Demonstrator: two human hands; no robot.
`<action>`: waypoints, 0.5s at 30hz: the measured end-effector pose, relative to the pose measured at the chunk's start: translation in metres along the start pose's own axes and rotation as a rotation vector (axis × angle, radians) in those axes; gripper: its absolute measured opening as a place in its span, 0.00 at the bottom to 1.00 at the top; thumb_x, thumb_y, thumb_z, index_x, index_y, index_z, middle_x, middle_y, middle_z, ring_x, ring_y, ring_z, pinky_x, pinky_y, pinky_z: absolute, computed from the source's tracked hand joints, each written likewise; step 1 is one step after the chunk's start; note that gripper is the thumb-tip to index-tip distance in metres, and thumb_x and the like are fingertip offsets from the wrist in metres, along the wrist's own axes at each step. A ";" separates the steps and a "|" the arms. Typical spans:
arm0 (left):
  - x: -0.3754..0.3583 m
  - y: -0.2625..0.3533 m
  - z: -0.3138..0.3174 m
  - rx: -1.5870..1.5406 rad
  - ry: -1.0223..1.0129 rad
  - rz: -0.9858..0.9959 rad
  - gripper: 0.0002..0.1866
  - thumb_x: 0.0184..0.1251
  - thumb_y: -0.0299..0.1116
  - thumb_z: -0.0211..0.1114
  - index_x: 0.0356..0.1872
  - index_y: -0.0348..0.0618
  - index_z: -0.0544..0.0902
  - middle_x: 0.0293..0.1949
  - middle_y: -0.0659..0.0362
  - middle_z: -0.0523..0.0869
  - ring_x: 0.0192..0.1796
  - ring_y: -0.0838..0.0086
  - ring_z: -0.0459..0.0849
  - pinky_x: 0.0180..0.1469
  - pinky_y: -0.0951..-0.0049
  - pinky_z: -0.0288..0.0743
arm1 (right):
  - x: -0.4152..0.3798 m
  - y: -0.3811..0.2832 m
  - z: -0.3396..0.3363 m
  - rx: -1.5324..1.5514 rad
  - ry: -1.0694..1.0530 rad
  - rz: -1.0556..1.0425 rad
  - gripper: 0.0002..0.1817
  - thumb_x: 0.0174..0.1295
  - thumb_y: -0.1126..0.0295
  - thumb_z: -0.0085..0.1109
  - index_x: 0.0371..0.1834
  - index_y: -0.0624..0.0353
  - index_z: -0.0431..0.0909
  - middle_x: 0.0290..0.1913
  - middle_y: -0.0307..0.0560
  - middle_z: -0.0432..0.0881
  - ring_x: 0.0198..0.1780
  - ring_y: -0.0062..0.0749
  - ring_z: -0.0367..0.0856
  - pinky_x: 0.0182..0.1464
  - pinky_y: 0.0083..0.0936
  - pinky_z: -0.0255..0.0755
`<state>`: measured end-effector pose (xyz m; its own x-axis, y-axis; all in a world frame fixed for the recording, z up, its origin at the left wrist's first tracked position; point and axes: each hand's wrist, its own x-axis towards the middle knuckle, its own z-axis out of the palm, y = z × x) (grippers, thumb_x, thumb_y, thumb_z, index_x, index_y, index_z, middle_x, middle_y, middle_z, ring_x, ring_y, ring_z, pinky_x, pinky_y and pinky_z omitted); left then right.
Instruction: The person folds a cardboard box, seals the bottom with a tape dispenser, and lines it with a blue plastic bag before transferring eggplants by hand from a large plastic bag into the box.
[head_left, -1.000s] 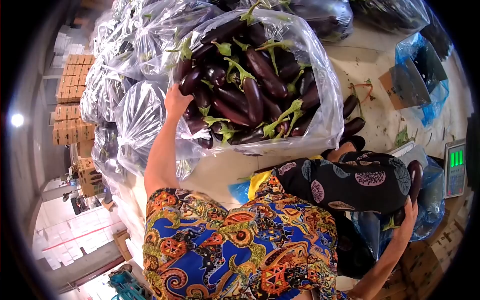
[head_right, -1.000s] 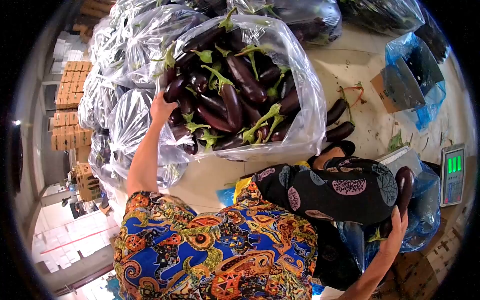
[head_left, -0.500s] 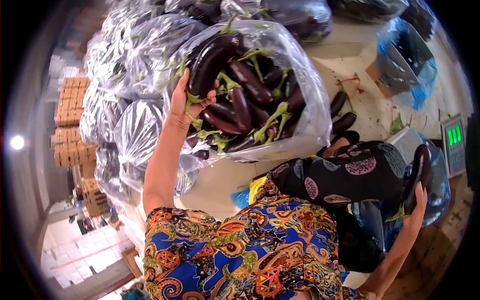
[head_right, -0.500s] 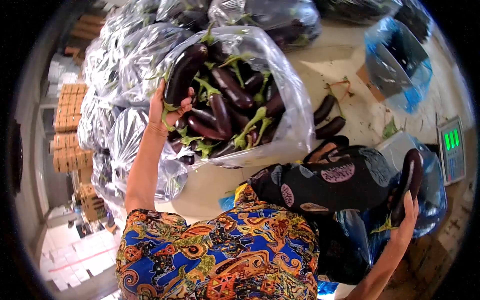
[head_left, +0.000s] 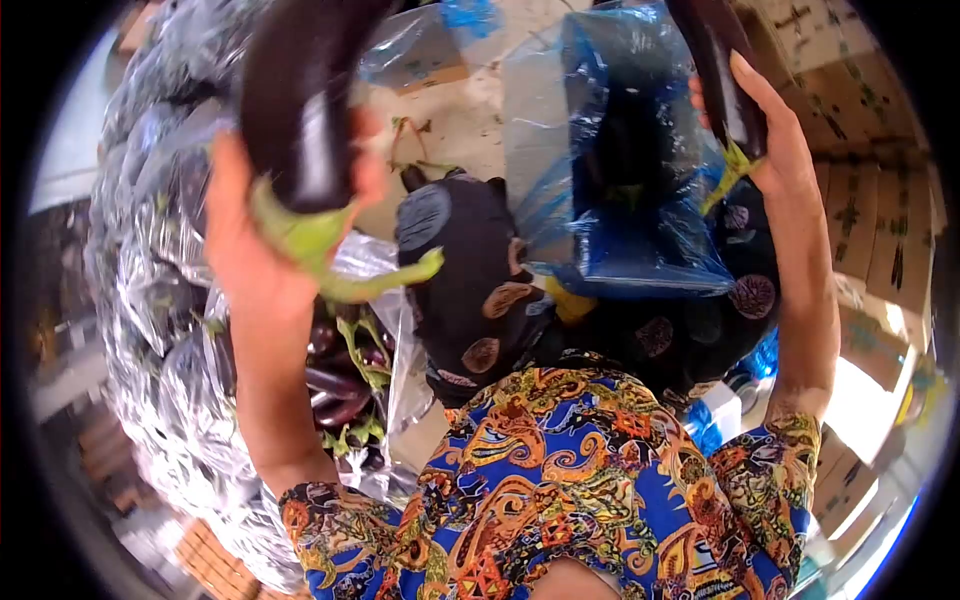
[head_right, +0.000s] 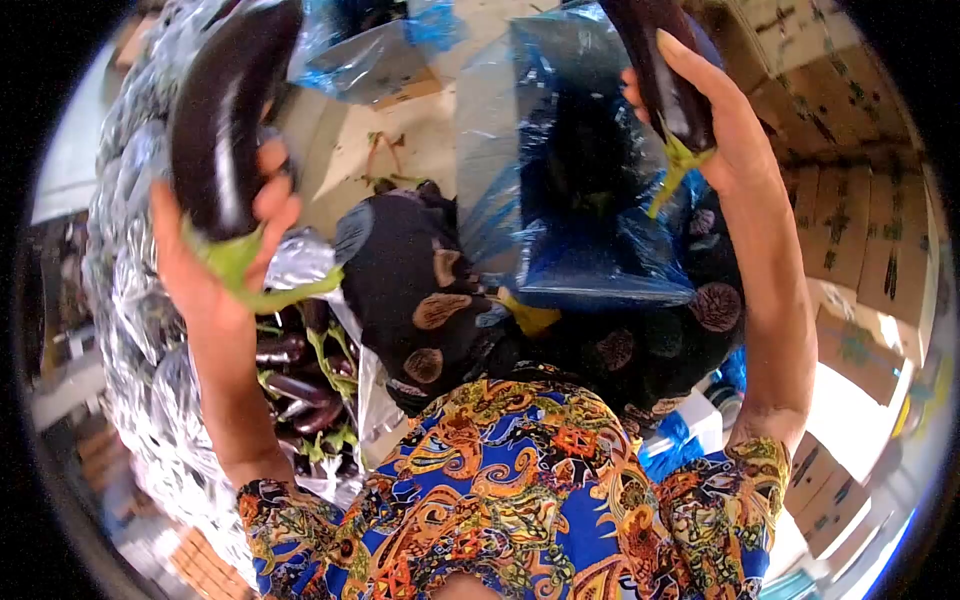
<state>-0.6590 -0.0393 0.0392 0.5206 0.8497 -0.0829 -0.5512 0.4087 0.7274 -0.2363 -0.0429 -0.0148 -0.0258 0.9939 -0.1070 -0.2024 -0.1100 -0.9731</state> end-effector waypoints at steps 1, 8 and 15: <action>0.026 -0.007 0.020 -0.023 -0.028 -0.053 0.36 0.74 0.53 0.48 0.67 0.27 0.62 0.59 0.35 0.74 0.54 0.51 0.81 0.58 0.53 0.77 | -0.003 0.000 -0.004 0.025 0.039 0.006 0.27 0.65 0.53 0.61 0.57 0.64 0.75 0.43 0.52 0.85 0.42 0.30 0.86 0.43 0.24 0.82; 0.119 -0.111 0.060 0.631 -0.228 -0.463 0.32 0.58 0.38 0.69 0.60 0.32 0.69 0.45 0.55 0.80 0.48 0.71 0.80 0.53 0.71 0.75 | -0.035 0.003 -0.009 0.266 0.210 0.047 0.25 0.71 0.54 0.51 0.55 0.70 0.75 0.43 0.51 0.84 0.41 0.27 0.85 0.44 0.21 0.81; 0.146 -0.206 0.038 0.979 -0.046 -0.703 0.27 0.50 0.35 0.72 0.53 0.36 0.76 0.47 0.52 0.81 0.50 0.67 0.75 0.54 0.69 0.67 | -0.047 -0.012 0.035 0.361 0.393 -0.025 0.22 0.70 0.55 0.49 0.47 0.69 0.74 0.34 0.53 0.82 0.31 0.33 0.83 0.35 0.26 0.79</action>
<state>-0.4448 -0.0122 -0.0975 0.5424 0.5218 -0.6584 0.5802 0.3341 0.7428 -0.2672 -0.0886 0.0087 0.3378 0.9151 -0.2203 -0.5242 -0.0115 -0.8515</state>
